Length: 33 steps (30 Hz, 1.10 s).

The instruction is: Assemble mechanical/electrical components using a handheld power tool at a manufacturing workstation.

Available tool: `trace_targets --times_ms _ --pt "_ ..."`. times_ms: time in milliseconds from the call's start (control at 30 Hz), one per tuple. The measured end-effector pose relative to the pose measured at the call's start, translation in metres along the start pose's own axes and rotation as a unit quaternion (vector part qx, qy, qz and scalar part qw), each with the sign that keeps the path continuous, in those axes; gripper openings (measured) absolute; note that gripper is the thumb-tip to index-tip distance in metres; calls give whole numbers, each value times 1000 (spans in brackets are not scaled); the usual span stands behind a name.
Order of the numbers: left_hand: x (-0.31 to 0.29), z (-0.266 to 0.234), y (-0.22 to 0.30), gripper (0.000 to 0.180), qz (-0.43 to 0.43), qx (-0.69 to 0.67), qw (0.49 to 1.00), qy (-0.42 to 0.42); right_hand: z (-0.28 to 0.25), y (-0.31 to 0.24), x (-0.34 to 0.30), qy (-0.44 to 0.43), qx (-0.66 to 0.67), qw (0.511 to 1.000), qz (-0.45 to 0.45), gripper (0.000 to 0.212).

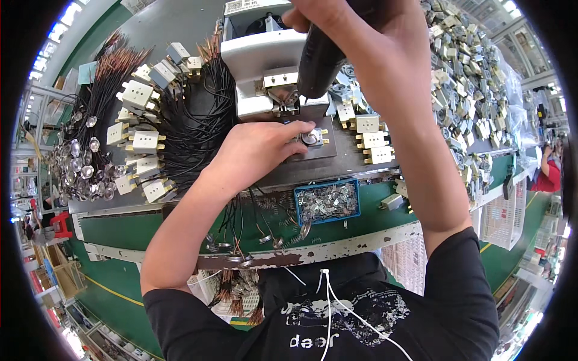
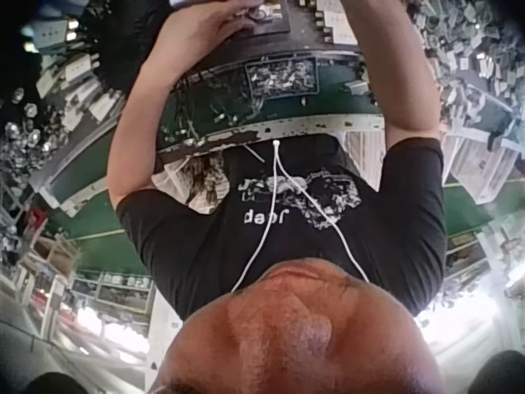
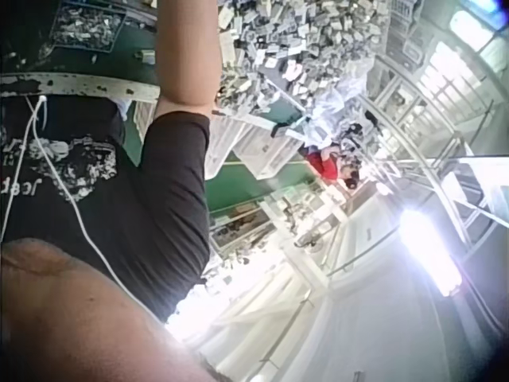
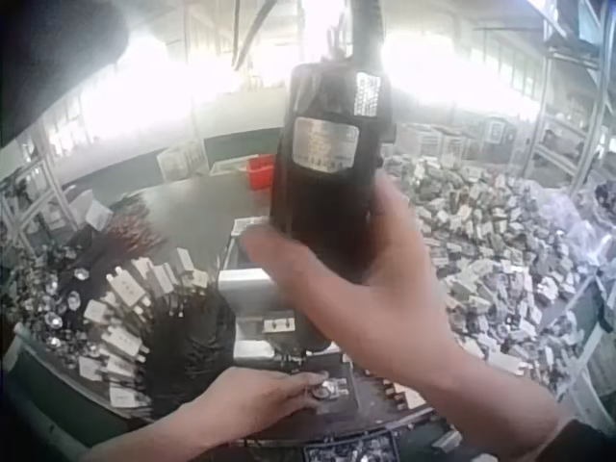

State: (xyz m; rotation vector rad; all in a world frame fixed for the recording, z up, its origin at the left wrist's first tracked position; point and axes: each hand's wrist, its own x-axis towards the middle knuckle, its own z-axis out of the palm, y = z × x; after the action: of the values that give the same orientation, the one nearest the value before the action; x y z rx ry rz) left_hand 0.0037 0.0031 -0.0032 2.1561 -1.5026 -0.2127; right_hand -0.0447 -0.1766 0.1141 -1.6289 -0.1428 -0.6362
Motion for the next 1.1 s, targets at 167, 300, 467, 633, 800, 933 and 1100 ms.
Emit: trace_targets --times_ms 167,300,467,633,800,933,1100 --pt "1 1 -2 35 6 20 1000 -8 8 23 -2 49 73 967 -238 40" --pt "-1 0 -1 33 -6 29 999 -16 11 12 -8 61 29 978 -198 36" --pt "-2 3 4 29 -4 70 997 -10 6 -9 -24 80 -27 984 -155 31" --pt "2 0 8 35 -35 67 996 -50 8 -24 -25 98 -79 984 -123 25" --pt "0 1 6 35 -51 63 995 -58 33 -8 -21 160 3 984 -73 12" --pt "0 0 7 35 -60 72 993 -71 37 -4 -20 164 22 986 -36 11" --pt "2 0 8 36 -55 72 993 -75 40 72 30 -59 414 814 -403 12"
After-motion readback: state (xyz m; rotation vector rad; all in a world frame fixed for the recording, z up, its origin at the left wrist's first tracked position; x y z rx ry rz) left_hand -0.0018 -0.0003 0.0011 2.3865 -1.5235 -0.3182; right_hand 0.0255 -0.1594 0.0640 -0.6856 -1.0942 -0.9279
